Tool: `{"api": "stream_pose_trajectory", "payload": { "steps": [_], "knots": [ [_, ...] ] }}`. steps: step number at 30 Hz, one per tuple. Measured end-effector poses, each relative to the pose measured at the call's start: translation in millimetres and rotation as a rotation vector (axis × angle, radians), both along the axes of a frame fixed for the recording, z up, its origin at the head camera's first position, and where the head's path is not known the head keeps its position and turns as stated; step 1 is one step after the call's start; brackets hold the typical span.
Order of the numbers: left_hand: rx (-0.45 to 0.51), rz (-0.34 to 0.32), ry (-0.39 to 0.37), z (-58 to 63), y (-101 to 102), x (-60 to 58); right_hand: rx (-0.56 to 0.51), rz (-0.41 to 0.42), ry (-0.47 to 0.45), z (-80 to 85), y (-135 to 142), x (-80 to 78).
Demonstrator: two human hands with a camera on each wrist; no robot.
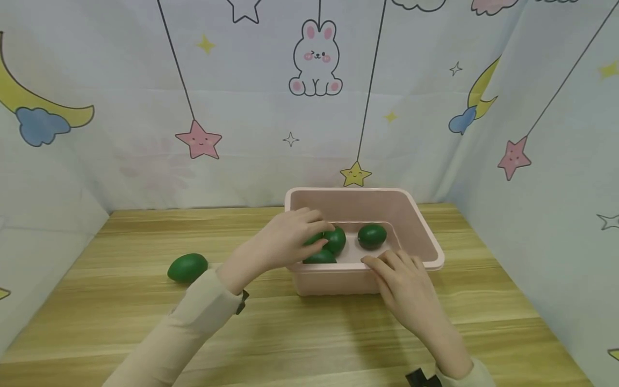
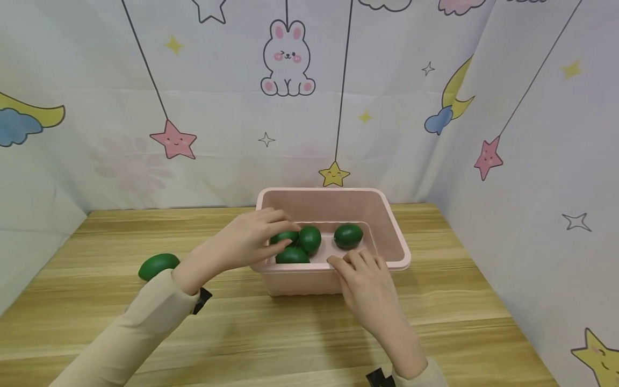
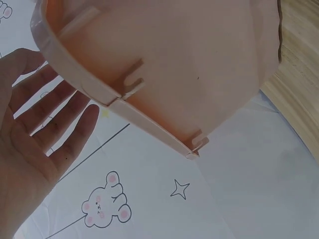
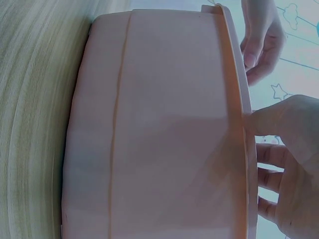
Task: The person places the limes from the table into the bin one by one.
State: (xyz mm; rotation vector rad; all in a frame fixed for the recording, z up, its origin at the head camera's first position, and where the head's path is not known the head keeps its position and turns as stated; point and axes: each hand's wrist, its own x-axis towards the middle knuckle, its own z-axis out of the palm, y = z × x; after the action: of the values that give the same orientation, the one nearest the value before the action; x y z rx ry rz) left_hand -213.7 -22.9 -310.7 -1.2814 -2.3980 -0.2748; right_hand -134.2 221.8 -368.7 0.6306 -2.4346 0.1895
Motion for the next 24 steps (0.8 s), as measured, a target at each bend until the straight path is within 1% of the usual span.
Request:
{"api": "stream_pose_trajectory", "payload": {
  "steps": [7, 12, 16, 24],
  "knots": [
    [0.073, -0.014, 0.053, -5.1, -10, 4.8, -0.001, 0.000, 0.001, 1.0, -1, 0.5],
    [0.091, 0.005, 0.067, -6.9, -18, 8.1, -0.001, 0.001, 0.003, 1.0, -2, 0.4],
    [0.118, 0.034, 0.059, -7.5, -26, 9.7, -0.003, 0.005, 0.005, 1.8, -2, 0.2],
    [0.175, 0.082, 0.014, -13.5, -42, 8.8, -0.007, 0.005, 0.010, 2.6, -2, 0.8]
  ]
}}
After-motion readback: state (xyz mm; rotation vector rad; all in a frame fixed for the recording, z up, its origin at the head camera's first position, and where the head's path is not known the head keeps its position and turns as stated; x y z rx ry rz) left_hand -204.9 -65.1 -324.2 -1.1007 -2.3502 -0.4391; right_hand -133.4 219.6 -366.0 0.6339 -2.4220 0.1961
